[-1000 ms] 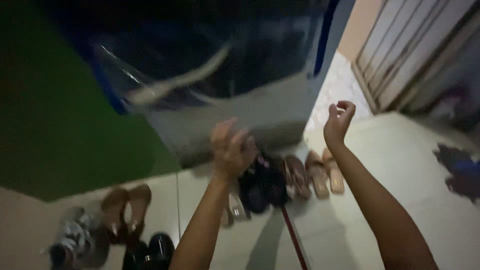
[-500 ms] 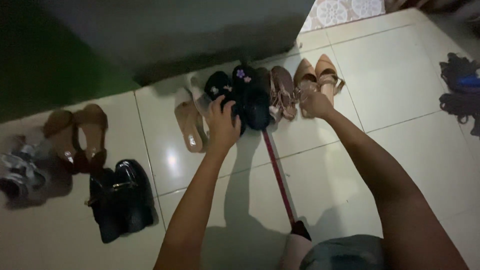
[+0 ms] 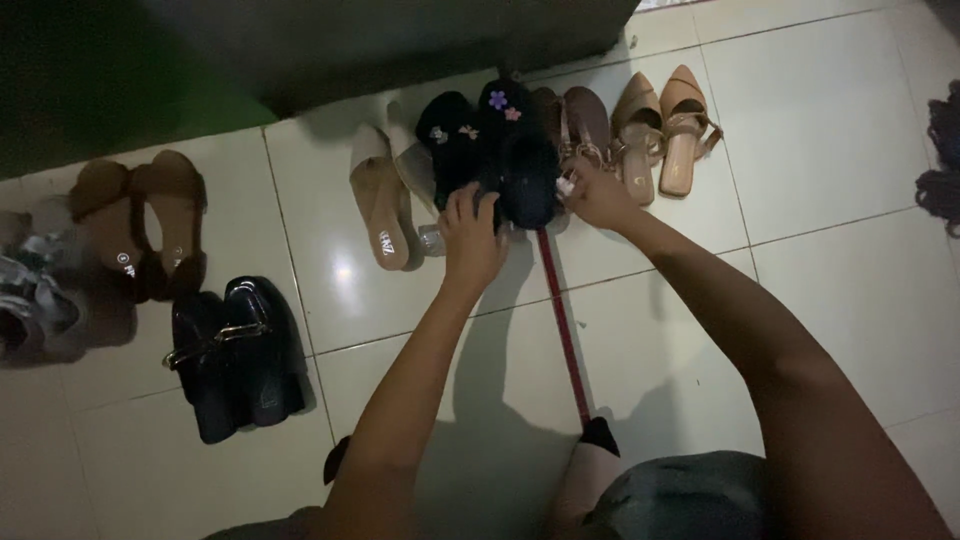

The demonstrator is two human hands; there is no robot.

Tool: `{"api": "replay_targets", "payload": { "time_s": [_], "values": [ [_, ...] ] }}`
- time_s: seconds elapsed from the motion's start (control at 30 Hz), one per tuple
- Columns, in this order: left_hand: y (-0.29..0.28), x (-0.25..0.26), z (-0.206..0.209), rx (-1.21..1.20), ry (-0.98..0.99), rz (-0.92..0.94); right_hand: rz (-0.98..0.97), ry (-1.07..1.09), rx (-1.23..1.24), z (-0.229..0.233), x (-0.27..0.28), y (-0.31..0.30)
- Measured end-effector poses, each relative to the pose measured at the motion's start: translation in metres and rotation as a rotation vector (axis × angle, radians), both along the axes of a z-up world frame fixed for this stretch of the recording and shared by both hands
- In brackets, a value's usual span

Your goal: Organize shoes on the floor and place selected pairs into a hanging organizer.

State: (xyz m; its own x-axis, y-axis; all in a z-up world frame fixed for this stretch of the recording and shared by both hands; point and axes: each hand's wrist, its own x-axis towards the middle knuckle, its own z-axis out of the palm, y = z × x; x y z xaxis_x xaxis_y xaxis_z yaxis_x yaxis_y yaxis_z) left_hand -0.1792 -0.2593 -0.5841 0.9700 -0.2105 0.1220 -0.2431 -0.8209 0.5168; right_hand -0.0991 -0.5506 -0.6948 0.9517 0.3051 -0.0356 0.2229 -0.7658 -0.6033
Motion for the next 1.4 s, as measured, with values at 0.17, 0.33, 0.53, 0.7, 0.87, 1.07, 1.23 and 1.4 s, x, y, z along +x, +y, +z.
{"api": "replay_targets", "payload": {
  "time_s": [0.17, 0.33, 0.53, 0.7, 0.87, 1.07, 1.23, 1.4],
  "values": [
    [0.008, 0.002, -0.016, -0.017, -0.041, 0.052, 0.043, 0.162, -0.125, 0.060, -0.012, 0.040],
    [0.035, 0.013, -0.027, -0.074, -0.058, 0.218, 0.180, -0.248, -0.203, 0.064, -0.022, 0.056],
    [0.075, 0.057, -0.029, -0.441, 0.096, 0.494, 0.135, 0.243, -0.130, 0.106, -0.034, 0.098],
    [0.077, 0.073, 0.012, -0.293, 0.140, 0.439, 0.224, 0.284, -0.004, 0.119, -0.043, 0.120],
    [0.077, 0.071, 0.001, -0.327, 0.124, 0.390, 0.229, 0.238, -0.049, 0.107, -0.043, 0.126],
    [0.075, 0.057, -0.003, -0.368, 0.016, 0.344, 0.231, 0.268, -0.072, 0.102, -0.043, 0.128],
    [0.072, 0.058, -0.029, -0.403, -0.078, 0.376, 0.263, 0.230, -0.017, 0.106, -0.045, 0.130],
    [0.067, 0.068, -0.052, -0.440, -0.047, 0.400, 0.243, 0.357, -0.044, 0.113, -0.048, 0.127]
  ]
}}
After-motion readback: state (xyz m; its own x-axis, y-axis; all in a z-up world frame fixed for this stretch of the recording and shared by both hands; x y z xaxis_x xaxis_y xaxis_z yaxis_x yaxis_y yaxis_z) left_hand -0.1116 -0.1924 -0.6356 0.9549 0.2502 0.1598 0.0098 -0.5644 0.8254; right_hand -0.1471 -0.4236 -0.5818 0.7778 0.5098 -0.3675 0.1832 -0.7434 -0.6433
